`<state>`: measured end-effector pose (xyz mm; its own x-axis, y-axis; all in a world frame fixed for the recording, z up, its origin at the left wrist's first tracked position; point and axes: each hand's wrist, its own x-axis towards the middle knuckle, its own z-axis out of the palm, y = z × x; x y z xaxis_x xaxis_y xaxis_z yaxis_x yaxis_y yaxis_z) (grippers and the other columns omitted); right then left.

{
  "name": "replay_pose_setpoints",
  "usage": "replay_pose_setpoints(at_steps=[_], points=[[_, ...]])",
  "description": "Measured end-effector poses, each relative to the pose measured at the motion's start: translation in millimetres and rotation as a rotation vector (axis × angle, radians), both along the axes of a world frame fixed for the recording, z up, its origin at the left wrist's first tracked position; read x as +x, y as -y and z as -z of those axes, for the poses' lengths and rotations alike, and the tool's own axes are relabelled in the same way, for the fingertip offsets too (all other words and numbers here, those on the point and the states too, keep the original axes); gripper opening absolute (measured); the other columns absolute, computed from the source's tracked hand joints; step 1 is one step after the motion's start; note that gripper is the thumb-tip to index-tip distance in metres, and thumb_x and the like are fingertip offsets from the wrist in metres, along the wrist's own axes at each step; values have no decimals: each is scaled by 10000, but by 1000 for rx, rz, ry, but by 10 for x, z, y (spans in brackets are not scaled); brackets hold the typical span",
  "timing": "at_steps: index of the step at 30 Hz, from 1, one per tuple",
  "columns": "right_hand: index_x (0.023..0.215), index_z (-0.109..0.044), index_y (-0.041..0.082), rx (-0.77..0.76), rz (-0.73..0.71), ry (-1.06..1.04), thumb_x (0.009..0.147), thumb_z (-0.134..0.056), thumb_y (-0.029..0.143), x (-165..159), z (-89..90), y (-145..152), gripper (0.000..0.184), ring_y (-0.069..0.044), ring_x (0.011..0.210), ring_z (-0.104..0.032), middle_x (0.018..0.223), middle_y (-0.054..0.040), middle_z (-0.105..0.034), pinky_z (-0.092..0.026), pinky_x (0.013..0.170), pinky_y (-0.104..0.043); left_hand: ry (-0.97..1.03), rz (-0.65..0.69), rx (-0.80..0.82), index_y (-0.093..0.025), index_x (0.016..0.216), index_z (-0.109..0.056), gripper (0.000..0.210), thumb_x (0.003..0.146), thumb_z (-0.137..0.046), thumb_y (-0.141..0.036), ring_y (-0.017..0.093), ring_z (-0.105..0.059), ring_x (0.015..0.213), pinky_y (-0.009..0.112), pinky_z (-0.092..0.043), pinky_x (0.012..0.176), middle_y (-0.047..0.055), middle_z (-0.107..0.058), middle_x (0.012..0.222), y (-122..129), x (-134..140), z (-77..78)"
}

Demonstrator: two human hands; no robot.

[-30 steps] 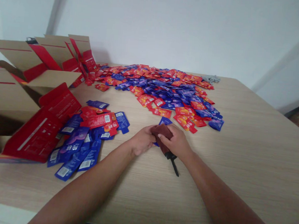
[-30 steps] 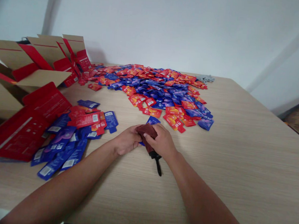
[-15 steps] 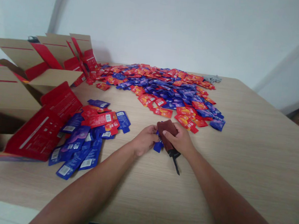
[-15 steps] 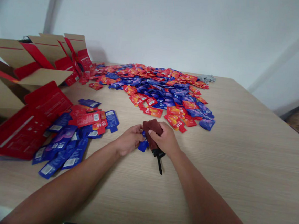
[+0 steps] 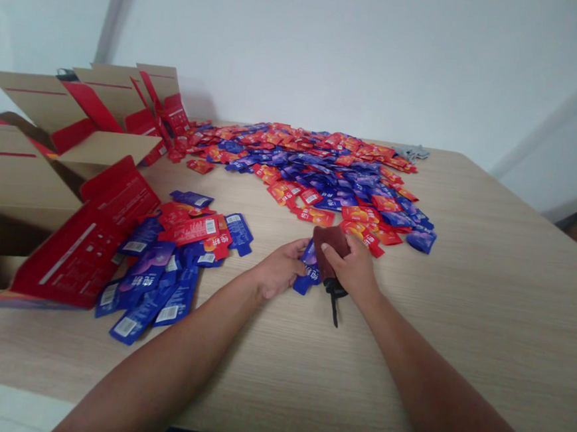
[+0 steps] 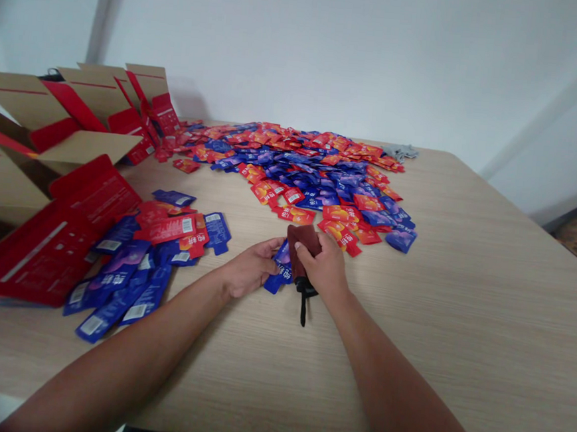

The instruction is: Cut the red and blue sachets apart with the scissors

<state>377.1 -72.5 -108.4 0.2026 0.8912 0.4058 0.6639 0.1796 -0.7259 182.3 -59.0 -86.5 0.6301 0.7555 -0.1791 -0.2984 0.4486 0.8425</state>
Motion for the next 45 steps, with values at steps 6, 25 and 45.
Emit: replay_pose_setpoints(at_steps=[6, 25, 45], points=[[970, -689, 221, -18, 59, -53, 901, -697, 523, 78, 46, -61, 310, -244, 794, -602, 886, -54, -699, -458, 696, -351, -16, -21, -23, -206, 1323, -673, 824, 533, -678, 29, 162, -707, 826, 258, -559, 736, 47, -746, 1037, -4, -2, 41], [916, -643, 233, 6, -206, 99, 887, -705, 362, -69, -72, 72, 146, -234, 835, -612, 910, -44, -662, -460, 747, -356, -33, -87, 21, -193, 1229, -727, 782, 482, -582, -13, 180, -700, 860, 234, -502, 671, 63, -759, 1074, 4, -3, 3], [991, -651, 232, 111, -440, 102, 882, -691, 265, -135, -179, 166, 121, -232, 895, -623, 974, -50, -657, -491, 783, -352, 35, -44, 36, -177, 1150, -759, 685, 505, -613, 0, 210, -703, 944, 266, -506, 791, 65, -765, 1074, -9, -21, 61]])
